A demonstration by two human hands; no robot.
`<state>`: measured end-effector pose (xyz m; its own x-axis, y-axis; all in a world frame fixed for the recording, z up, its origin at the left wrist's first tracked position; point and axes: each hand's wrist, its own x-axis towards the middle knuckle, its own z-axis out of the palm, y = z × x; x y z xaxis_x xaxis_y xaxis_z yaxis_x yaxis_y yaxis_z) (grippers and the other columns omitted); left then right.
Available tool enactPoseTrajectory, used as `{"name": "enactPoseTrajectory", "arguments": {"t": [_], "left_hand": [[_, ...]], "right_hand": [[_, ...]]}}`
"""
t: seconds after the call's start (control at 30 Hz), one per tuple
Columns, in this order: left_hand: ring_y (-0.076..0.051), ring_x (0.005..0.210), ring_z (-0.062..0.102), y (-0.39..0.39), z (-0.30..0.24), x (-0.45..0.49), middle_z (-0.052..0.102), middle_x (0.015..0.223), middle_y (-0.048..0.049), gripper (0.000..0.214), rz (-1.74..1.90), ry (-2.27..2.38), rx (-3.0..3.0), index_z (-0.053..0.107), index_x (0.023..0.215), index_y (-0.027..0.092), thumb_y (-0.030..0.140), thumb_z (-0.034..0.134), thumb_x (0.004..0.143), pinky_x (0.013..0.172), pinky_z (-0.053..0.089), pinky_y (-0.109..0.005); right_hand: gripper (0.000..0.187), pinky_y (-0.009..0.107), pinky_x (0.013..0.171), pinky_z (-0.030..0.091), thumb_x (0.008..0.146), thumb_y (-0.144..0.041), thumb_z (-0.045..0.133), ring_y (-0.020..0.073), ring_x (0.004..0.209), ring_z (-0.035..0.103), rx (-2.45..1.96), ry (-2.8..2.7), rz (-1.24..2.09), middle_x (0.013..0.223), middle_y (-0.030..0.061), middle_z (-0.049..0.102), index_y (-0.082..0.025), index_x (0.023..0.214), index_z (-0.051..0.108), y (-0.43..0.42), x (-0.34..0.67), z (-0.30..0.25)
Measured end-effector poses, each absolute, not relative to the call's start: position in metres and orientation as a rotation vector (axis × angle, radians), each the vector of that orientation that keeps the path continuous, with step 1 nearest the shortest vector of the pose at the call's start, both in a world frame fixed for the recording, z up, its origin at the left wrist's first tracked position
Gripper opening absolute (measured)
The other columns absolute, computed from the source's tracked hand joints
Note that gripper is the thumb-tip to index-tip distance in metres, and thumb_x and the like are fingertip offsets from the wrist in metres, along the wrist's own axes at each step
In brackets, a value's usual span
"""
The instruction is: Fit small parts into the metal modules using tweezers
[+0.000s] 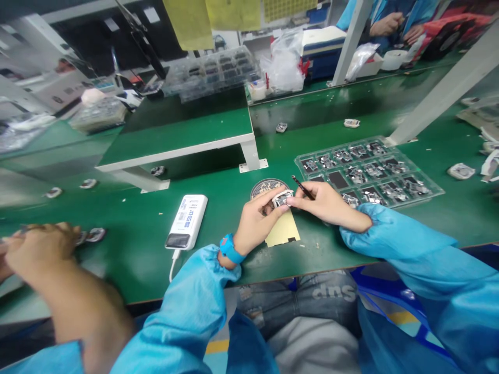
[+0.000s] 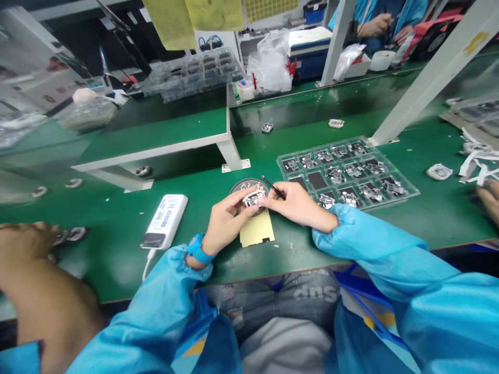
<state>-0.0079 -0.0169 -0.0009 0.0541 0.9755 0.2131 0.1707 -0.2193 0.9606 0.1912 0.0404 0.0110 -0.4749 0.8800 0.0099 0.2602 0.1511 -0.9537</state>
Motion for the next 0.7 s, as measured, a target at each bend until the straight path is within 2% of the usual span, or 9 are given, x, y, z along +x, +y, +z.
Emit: {"name": "enactPoseTrajectory", "arguments": {"t": [0.1,0.2,0.37,0.43,0.5,0.57,0.7], "left_hand": [[-0.028,0.121,0.064,-0.017,-0.001,-0.006,0.068,0.132,-0.01,0.048,1.251,1.099,1.342,0.07,0.127,0.021,0.034,0.079,0.082,0.104,0.052,-0.042],[-0.027,0.121,0.065,-0.018,0.002,-0.002,0.069,0.13,-0.0108,0.046,1.244,1.008,1.215,0.072,0.124,0.02,0.032,0.081,0.08,0.102,0.055,-0.04],[-0.02,0.096,0.072,-0.017,0.006,0.0,0.067,0.13,-0.0112,0.037,1.249,1.045,1.178,0.075,0.115,0.021,0.032,0.08,0.08,0.082,0.061,-0.033],[-0.017,0.085,0.071,-0.015,0.004,0.0,0.07,0.122,-0.0105,0.04,1.239,1.069,1.173,0.073,0.119,0.021,0.033,0.079,0.081,0.077,0.061,-0.031],[-0.016,0.079,0.07,-0.014,0.002,0.0,0.074,0.108,-0.0089,0.043,1.203,1.085,1.17,0.07,0.124,0.02,0.034,0.077,0.083,0.075,0.06,-0.03],[-0.016,0.077,0.07,-0.013,0.001,0.0,0.075,0.096,-0.0077,0.04,1.159,1.108,1.188,0.071,0.12,0.018,0.036,0.075,0.085,0.076,0.059,-0.03],[-0.016,0.078,0.069,-0.016,0.003,0.0,0.076,0.097,-0.0081,0.033,1.189,1.148,1.219,0.076,0.107,0.015,0.036,0.077,0.083,0.078,0.058,-0.03]], "right_hand": [[0.039,0.03,0.074,0.051,0.072,-0.044,0.084,0.016,0.081,0.061,-0.941,-1.693,1.338,0.086,0.0009,0.065,-0.02,0.09,0.06,0.04,0.186,0.003],[0.038,0.033,0.085,0.052,0.075,-0.04,0.082,0.018,0.09,0.063,-0.867,-1.634,1.417,0.091,0.0025,0.066,-0.02,0.098,0.062,0.038,0.182,-0.002],[0.031,0.032,0.076,0.051,0.08,-0.046,0.077,0.0168,0.08,0.062,-0.916,-1.633,1.449,0.09,0.0034,0.07,-0.018,0.093,0.069,0.033,0.179,-0.002],[0.031,0.031,0.072,0.049,0.081,-0.048,0.075,0.0163,0.075,0.061,-0.922,-1.668,1.433,0.088,0.0034,0.072,-0.018,0.09,0.07,0.033,0.18,-0.003],[0.031,0.029,0.065,0.045,0.08,-0.048,0.077,0.0145,0.067,0.057,-0.949,-1.674,1.393,0.079,0.0013,0.069,-0.018,0.087,0.069,0.033,0.181,-0.004],[0.032,0.028,0.059,0.04,0.078,-0.047,0.078,0.0125,0.06,0.049,-0.98,-1.669,1.347,0.069,-0.0018,0.062,-0.018,0.085,0.067,0.034,0.181,-0.005],[0.034,0.027,0.056,0.035,0.076,-0.048,0.079,0.0116,0.058,0.043,-0.978,-1.645,1.308,0.064,-0.0038,0.054,-0.019,0.082,0.062,0.032,0.178,-0.004]]}}
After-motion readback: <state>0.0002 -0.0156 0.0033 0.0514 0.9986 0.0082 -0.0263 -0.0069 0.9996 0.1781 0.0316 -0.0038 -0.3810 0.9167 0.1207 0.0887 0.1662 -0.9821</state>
